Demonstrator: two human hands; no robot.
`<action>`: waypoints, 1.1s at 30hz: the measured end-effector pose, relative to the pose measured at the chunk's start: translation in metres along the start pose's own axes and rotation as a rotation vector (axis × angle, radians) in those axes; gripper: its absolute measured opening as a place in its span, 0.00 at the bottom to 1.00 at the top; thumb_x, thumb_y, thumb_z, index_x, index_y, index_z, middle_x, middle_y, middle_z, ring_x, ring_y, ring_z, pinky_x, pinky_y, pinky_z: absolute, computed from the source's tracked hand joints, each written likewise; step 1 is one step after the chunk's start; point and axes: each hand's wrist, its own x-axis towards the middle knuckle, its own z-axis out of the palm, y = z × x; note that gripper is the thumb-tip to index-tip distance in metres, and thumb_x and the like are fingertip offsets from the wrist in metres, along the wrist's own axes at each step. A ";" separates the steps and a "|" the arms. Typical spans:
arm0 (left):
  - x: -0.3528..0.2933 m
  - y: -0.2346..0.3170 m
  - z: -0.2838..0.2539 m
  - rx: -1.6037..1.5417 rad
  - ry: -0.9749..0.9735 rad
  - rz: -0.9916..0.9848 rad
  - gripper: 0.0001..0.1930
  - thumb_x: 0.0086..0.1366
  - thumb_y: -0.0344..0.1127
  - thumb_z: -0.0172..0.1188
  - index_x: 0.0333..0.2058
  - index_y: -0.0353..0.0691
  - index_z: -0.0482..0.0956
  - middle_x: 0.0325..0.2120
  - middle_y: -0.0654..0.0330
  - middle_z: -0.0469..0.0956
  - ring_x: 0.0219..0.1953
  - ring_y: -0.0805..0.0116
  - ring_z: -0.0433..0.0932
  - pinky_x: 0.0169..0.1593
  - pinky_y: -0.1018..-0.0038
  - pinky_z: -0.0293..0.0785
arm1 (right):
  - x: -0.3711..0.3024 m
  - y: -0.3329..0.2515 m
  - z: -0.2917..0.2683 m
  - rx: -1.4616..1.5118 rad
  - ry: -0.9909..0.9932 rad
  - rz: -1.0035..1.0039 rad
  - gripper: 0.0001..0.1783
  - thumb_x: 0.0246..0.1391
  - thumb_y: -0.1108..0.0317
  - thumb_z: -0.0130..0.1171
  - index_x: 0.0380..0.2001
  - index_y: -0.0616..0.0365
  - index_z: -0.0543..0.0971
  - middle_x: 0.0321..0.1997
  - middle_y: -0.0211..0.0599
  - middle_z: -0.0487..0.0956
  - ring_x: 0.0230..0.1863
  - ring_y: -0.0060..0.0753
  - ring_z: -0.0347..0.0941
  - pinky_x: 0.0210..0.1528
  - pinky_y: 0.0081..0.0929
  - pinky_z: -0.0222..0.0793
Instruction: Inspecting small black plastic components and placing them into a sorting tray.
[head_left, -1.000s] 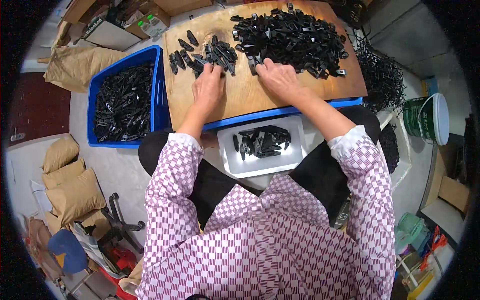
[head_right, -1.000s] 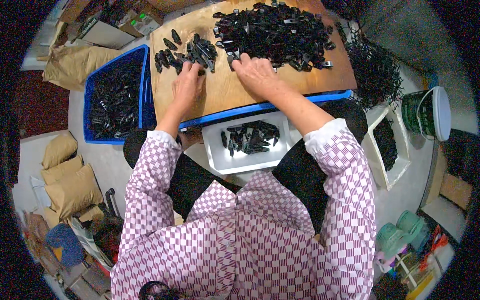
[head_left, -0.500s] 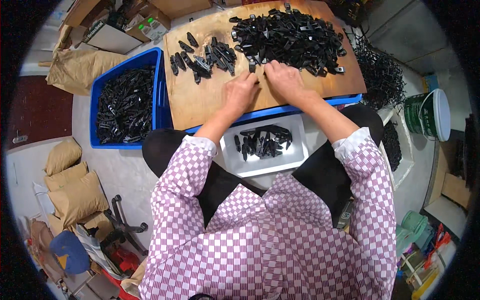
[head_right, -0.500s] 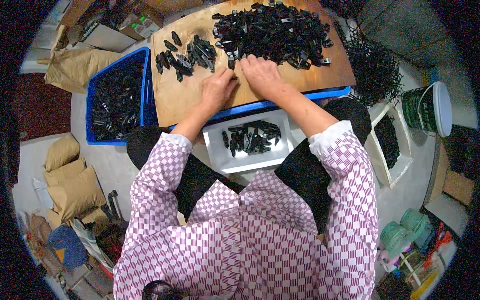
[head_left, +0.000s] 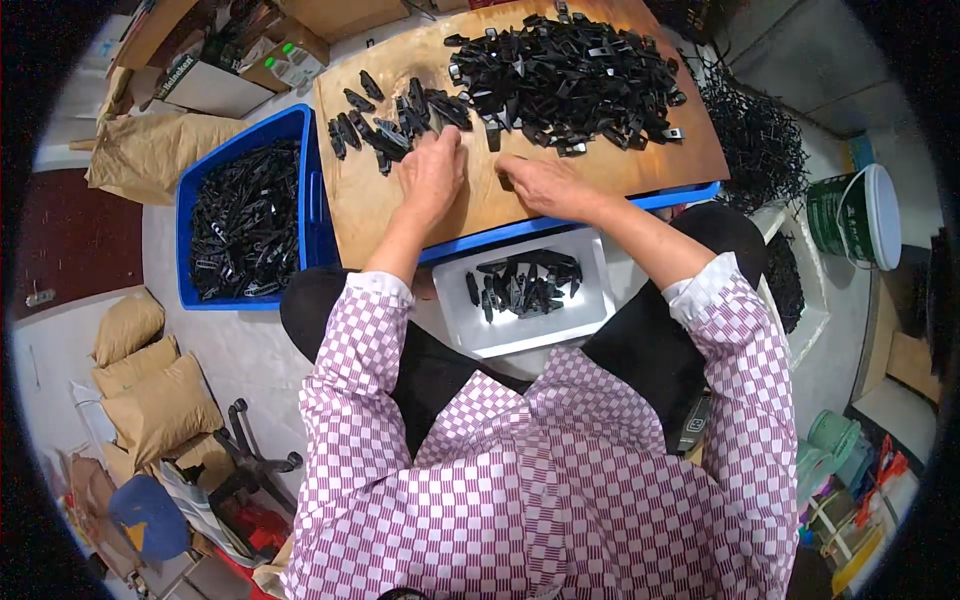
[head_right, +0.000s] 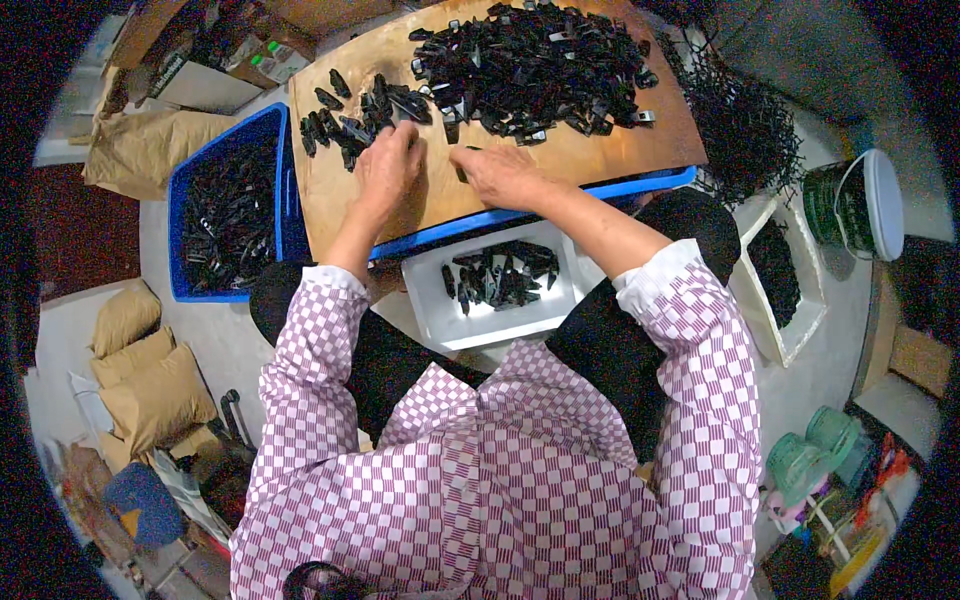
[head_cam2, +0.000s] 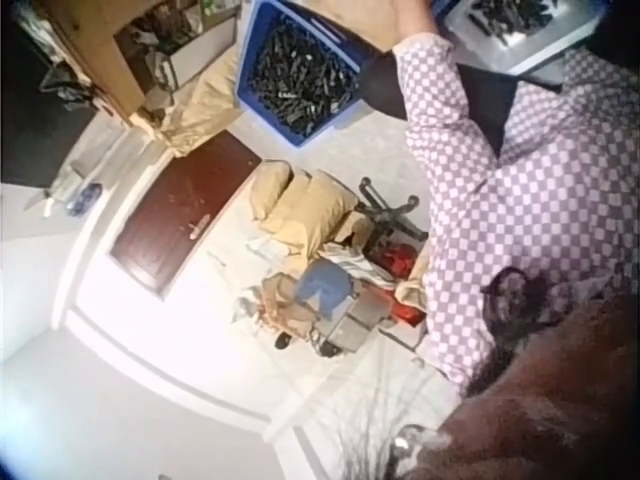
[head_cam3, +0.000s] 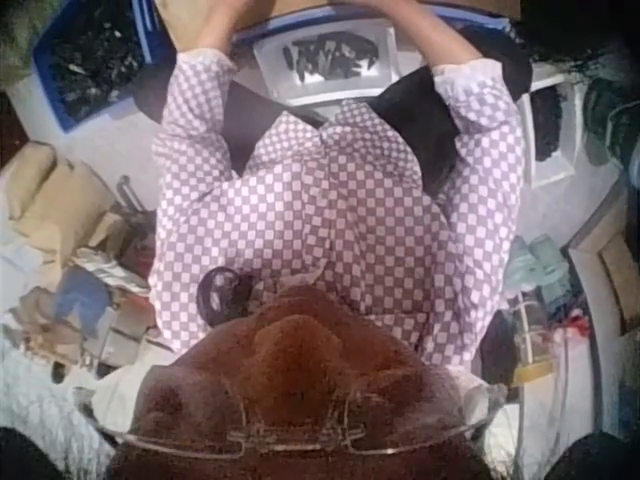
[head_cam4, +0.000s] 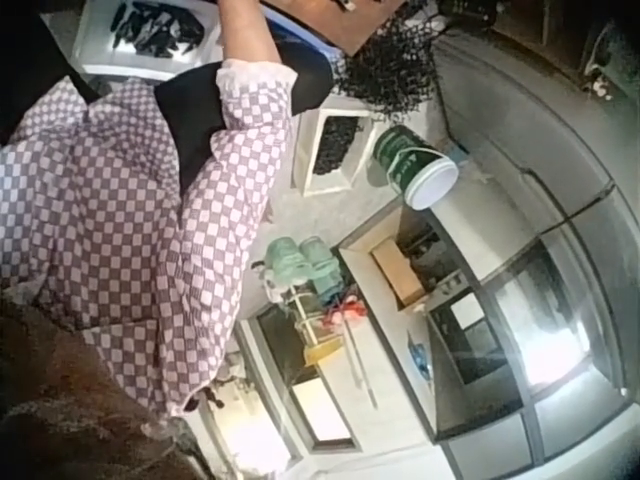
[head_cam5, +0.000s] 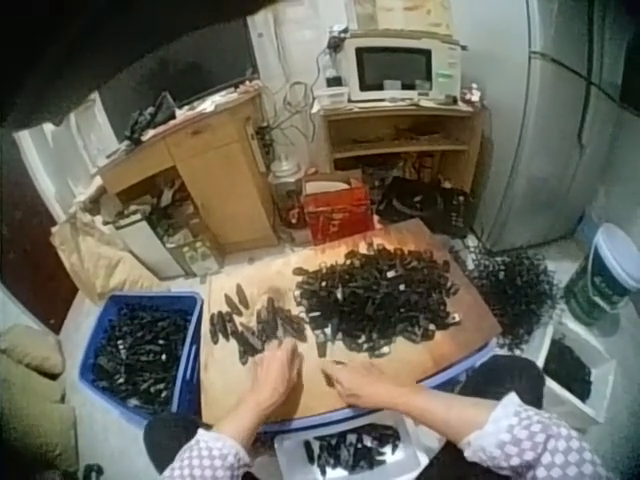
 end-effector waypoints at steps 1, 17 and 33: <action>0.000 -0.002 0.005 -0.020 0.036 0.026 0.08 0.60 0.36 0.58 0.37 0.43 0.74 0.31 0.49 0.76 0.31 0.48 0.79 0.33 0.56 0.75 | 0.001 0.007 0.001 0.007 0.056 -0.001 0.12 0.57 0.65 0.49 0.43 0.55 0.72 0.36 0.52 0.79 0.40 0.58 0.75 0.43 0.51 0.69; -0.045 0.018 0.000 -0.679 -0.301 -0.454 0.11 0.57 0.27 0.60 0.40 0.39 0.73 0.27 0.56 0.78 0.28 0.61 0.80 0.29 0.70 0.75 | 0.003 0.018 -0.007 -0.463 0.347 -0.201 0.10 0.52 0.65 0.59 0.36 0.54 0.75 0.35 0.44 0.76 0.36 0.46 0.79 0.34 0.43 0.75; -0.031 0.001 -0.015 -0.251 -0.182 0.151 0.10 0.55 0.30 0.63 0.37 0.43 0.79 0.35 0.54 0.74 0.39 0.50 0.77 0.41 0.60 0.73 | -0.003 0.000 -0.011 -0.275 0.228 -0.256 0.13 0.52 0.61 0.60 0.33 0.58 0.71 0.27 0.45 0.77 0.33 0.52 0.76 0.31 0.46 0.70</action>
